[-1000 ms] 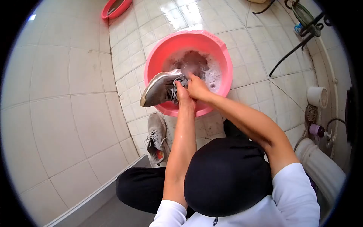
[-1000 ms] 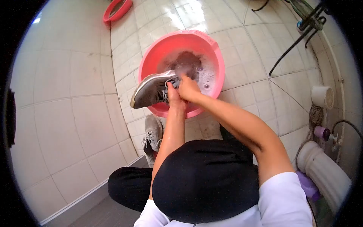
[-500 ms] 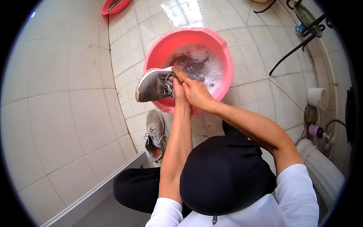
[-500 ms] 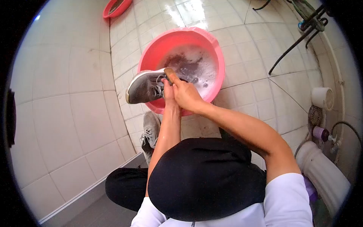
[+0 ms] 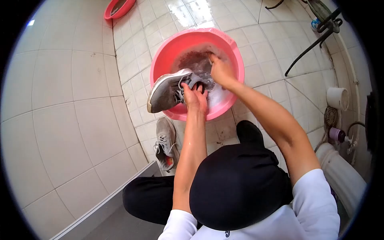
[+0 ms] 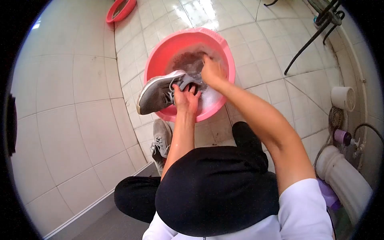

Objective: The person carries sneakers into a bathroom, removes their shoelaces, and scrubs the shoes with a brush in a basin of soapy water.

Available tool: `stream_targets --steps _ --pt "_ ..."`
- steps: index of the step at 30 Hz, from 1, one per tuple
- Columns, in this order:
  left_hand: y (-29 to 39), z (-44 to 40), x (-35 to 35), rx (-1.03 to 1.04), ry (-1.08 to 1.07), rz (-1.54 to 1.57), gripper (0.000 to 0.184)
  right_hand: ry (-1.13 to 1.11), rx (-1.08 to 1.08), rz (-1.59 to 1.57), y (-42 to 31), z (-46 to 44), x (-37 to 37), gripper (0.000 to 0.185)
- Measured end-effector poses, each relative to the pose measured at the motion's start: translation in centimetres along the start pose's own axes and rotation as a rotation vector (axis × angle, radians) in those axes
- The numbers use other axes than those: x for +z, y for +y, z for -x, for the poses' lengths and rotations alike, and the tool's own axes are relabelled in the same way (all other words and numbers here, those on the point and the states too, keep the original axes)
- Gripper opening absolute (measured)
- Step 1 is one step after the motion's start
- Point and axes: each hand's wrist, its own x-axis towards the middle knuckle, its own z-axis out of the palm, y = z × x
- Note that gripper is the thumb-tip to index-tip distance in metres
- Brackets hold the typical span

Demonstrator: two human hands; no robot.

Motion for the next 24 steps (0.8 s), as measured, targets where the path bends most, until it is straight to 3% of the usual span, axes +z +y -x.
stream_targets --steps 2,4,6,9,10,12,14,16,18,23,24 --pt "-0.1 0.1 0.6 0.010 0.048 0.054 0.078 -0.122 0.186 0.174 -2.2 2.3 -0.4 0.041" --pt "-0.4 -0.5 -0.2 0.004 0.035 0.092 0.076 -0.345 0.123 -0.051 -1.0 1.8 2.9 0.043" --pt "-1.2 -2.5 -3.3 0.004 -0.031 0.138 0.073 -0.174 -0.008 -0.172 -3.6 4.9 3.0 0.042" --pt "-1.0 -0.9 -2.7 0.351 0.005 -0.476 0.072 -0.079 -0.565 -0.116 -9.4 8.8 -2.0 0.043" --pt "-1.6 -1.3 -3.0 0.437 0.072 -0.664 0.072 -0.140 -0.471 -0.142 -8.6 8.8 -1.1 0.045" --pt "-1.7 -1.5 -2.1 0.360 0.059 -0.531 0.072 -0.229 -0.287 -0.193 -6.6 7.4 0.6 0.048" --pt "-0.7 -1.1 -1.0 0.019 -0.067 0.105 0.070 -0.308 -0.157 -0.112 -5.4 5.3 0.4 0.052" --pt "-0.2 -1.1 -0.4 0.065 -0.053 0.049 0.071 -0.279 -0.116 -0.155 -3.8 4.0 2.4 0.053" --pt "0.9 1.2 0.2 0.011 0.077 -0.030 0.073 -0.227 -0.270 -0.202 -5.8 8.0 1.5 0.051" --pt "-0.6 -0.4 -0.1 0.012 -0.056 0.140 0.074 -0.207 -0.084 -0.187 -3.6 4.9 2.2 0.050" --pt "-0.7 -2.7 -3.4 -0.020 -0.501 0.281 0.072 -0.192 -0.137 -0.195 -3.9 5.3 1.8 0.048"
